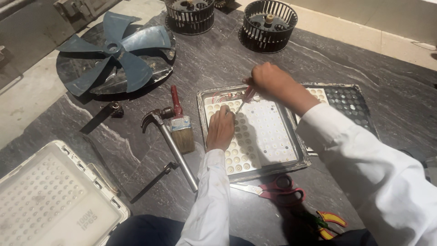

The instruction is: The person uses a screwdriver to remove screws from a white plastic grid attached to an LED panel. They then lift the grid and the metal backing plate, flip the panel to inspect the back, and place the grid back into position.

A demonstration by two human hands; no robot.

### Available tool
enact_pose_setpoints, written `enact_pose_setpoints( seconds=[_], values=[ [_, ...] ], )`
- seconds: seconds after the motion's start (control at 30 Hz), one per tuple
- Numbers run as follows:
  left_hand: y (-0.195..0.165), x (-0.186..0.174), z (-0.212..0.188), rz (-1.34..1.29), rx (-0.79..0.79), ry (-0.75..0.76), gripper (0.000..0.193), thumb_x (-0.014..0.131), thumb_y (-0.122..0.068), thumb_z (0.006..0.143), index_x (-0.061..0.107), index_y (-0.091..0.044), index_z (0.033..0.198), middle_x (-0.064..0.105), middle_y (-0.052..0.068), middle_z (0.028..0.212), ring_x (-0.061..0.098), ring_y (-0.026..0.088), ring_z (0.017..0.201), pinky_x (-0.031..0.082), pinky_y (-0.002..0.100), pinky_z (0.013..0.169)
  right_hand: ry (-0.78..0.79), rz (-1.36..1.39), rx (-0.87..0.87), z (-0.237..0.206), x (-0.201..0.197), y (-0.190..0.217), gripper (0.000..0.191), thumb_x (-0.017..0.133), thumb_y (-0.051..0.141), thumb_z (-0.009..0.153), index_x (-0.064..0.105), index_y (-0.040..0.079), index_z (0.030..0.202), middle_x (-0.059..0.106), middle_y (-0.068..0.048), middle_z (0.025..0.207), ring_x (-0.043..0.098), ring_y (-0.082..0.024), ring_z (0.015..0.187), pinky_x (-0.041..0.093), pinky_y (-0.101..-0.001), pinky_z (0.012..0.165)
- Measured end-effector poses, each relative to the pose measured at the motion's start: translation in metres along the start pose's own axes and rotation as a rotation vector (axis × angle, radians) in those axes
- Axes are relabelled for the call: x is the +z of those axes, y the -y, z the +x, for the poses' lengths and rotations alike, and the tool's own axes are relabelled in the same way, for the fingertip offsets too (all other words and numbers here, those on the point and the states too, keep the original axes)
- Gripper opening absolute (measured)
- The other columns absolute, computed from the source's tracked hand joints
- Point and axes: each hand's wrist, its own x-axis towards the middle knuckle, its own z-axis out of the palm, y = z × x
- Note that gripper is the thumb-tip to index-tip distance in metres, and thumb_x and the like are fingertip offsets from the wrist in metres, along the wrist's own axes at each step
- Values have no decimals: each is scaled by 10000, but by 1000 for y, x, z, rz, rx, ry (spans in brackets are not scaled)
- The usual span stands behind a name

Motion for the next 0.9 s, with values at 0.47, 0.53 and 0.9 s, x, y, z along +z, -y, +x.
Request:
enact_pose_setpoints(
  seconds=[0.47, 0.53, 0.9],
  values=[
    [-3, -5, 0, -22, -60, 29, 183, 596, -4, 882, 681, -83, 1024, 525, 64, 1179, 562, 262, 1033, 455, 417, 929, 249, 370, -98, -4, -26, 20, 282, 720, 209, 879, 726, 2, 1070, 796, -144, 979, 793, -233, 897, 626, -364, 803],
    [-5, -7, -1, -54, -83, 49, 146, 584, -35, 926, 677, -83, 1028, 524, 62, 1170, 560, 265, 1036, 454, 422, 938, 224, 396, -76, -4, -26, 23, 302, 671, 191, 913, 639, 12, 1153, 779, -146, 1003, 779, -247, 882, 616, -369, 804],
    [-4, -4, -4, -93, -48, -1, 158, 577, -62, 917, 660, -59, 1052, 517, 102, 1172, 549, 302, 1030, 445, 439, 910, 95, 500, -233, 6, -2, -4, 430, 748, 158, 851, 588, 29, 1229, 794, -136, 938, 785, -235, 839, 634, -370, 786]
  ],
)
